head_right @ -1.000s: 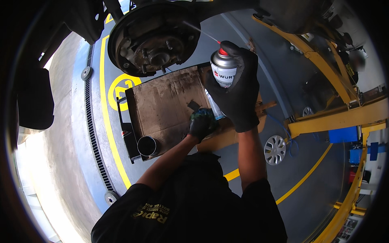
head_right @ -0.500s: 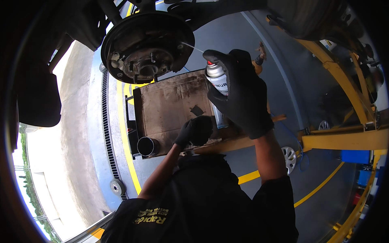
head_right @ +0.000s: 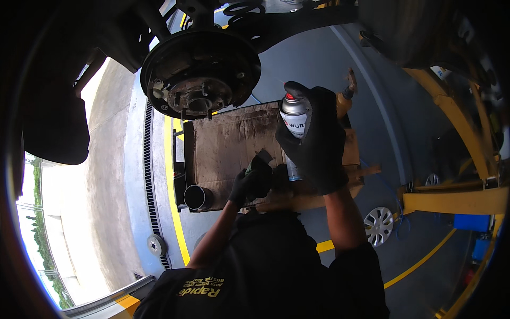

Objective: The person cleans and treats a vehicle's brake assembly while the car is on a lift. They spray lubricant onto the brake components, wipe surfaces with a cloth, and use a scraper to remove debris from the brake drum and surrounding areas.

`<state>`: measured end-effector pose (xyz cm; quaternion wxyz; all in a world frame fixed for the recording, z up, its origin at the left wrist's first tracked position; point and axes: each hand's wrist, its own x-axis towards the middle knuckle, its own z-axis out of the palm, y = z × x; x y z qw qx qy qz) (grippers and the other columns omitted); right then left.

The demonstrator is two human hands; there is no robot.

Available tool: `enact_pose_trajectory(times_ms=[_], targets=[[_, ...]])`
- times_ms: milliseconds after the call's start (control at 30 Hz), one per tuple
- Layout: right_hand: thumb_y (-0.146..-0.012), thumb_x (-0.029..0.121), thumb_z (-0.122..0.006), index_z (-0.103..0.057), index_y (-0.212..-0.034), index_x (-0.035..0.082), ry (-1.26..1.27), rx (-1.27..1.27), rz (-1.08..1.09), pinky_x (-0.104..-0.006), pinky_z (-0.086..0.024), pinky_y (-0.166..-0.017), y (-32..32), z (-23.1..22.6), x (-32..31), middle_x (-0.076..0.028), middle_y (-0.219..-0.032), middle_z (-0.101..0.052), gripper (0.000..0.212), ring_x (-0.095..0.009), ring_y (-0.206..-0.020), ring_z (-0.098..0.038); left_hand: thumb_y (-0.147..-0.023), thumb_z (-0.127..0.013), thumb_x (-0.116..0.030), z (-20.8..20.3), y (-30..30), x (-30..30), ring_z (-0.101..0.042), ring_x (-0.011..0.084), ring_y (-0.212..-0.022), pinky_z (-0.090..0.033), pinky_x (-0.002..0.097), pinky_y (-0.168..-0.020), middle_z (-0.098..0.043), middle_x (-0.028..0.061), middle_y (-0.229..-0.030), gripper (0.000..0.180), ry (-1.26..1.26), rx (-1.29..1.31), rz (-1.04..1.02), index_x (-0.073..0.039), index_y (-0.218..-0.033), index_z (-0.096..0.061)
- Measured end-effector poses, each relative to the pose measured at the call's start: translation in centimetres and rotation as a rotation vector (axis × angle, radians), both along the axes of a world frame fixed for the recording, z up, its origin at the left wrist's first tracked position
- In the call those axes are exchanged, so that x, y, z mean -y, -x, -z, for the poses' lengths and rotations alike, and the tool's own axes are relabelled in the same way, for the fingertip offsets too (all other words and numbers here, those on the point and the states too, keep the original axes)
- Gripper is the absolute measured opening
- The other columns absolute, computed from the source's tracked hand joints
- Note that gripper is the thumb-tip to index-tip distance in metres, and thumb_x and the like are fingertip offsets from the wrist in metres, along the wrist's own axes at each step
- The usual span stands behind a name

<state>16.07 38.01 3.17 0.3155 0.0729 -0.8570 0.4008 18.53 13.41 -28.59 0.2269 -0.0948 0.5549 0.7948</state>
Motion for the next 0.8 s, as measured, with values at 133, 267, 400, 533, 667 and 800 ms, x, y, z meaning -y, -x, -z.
enact_pose_trajectory(times_ms=[133,267,400,533,667,800], targets=[[-0.074,-0.005,-0.081,-0.053,-0.141,0.009,-0.121,-0.221,-0.066,-0.0386,-0.058,-0.097,1.0,-4.6,1.7,-0.013,-0.128,-0.065,0.074,-0.027,-0.111,-0.071,-0.105,-0.068,-0.028,0.5,0.2,1.8,-0.068,0.0119,-0.097,-0.057,0.0305,-0.079,-0.072,0.0063,-0.115,0.033,0.035,-0.082,-0.063,-0.001,-0.125,-0.068],[-0.073,-0.005,-0.080,-0.053,-0.142,0.008,0.012,-0.134,-0.138,-0.0407,-0.058,-0.097,1.5,-5.6,4.4,-0.013,-0.128,-0.066,0.076,-0.026,-0.112,-0.071,-0.109,-0.062,-0.033,-1.1,0.7,3.8,-0.065,0.0100,-0.108,-0.054,0.0279,-0.089,-0.071,0.0040,-0.127,0.046,0.062,-0.250,0.003,-0.001,-0.141,-0.063],[-0.076,-0.003,-0.079,-0.054,-0.141,0.007,-0.165,-0.191,-0.215,-0.0378,-0.058,-0.096,1.5,-7.4,8.7,-0.013,-0.127,-0.067,0.070,-0.025,-0.112,-0.071,-0.112,-0.058,-0.033,-5.0,0.8,5.8,-0.064,0.0109,-0.112,-0.053,0.0268,-0.093,-0.070,0.0020,-0.131,0.048,0.070,-0.379,0.041,-0.001,-0.147,-0.061],[-0.080,0.003,-0.082,-0.055,-0.142,0.009,-0.030,-0.201,-0.107,-0.0416,-0.058,-0.097,2.3,-8.2,11.4,-0.014,-0.127,-0.067,0.069,-0.028,-0.113,-0.072,-0.114,-0.053,-0.031,-8.3,1.0,8.4,-0.060,0.0134,-0.128,-0.050,0.0287,-0.104,-0.063,0.0057,-0.145,0.050,-0.021,-0.374,0.126,0.000,-0.153,-0.054],[-0.082,0.002,-0.081,-0.054,-0.141,0.010,-0.299,-0.185,-0.069,-0.0392,-0.060,-0.094,1.4,-8.3,16.1,-0.013,-0.124,-0.069,0.066,-0.028,-0.110,-0.073,-0.115,-0.049,-0.028,-6.8,1.2,9.3,-0.053,0.0206,-0.142,-0.044,0.0336,-0.114,-0.053,0.0120,-0.158,0.051,-0.167,-0.469,0.257,-0.003,-0.159,-0.046],[-0.080,0.005,-0.084,-0.054,-0.141,0.012,-0.258,-0.116,-0.022,-0.0425,-0.059,-0.094,0.8,-9.1,19.6,-0.014,-0.126,-0.069,0.069,-0.031,-0.113,-0.073,-0.115,-0.044,-0.026,-1.1,1.0,7.1,-0.045,0.0301,-0.151,-0.038,0.0406,-0.122,-0.044,0.0169,-0.166,0.053,-0.046,-0.615,0.487,-0.012,-0.166,-0.038]])
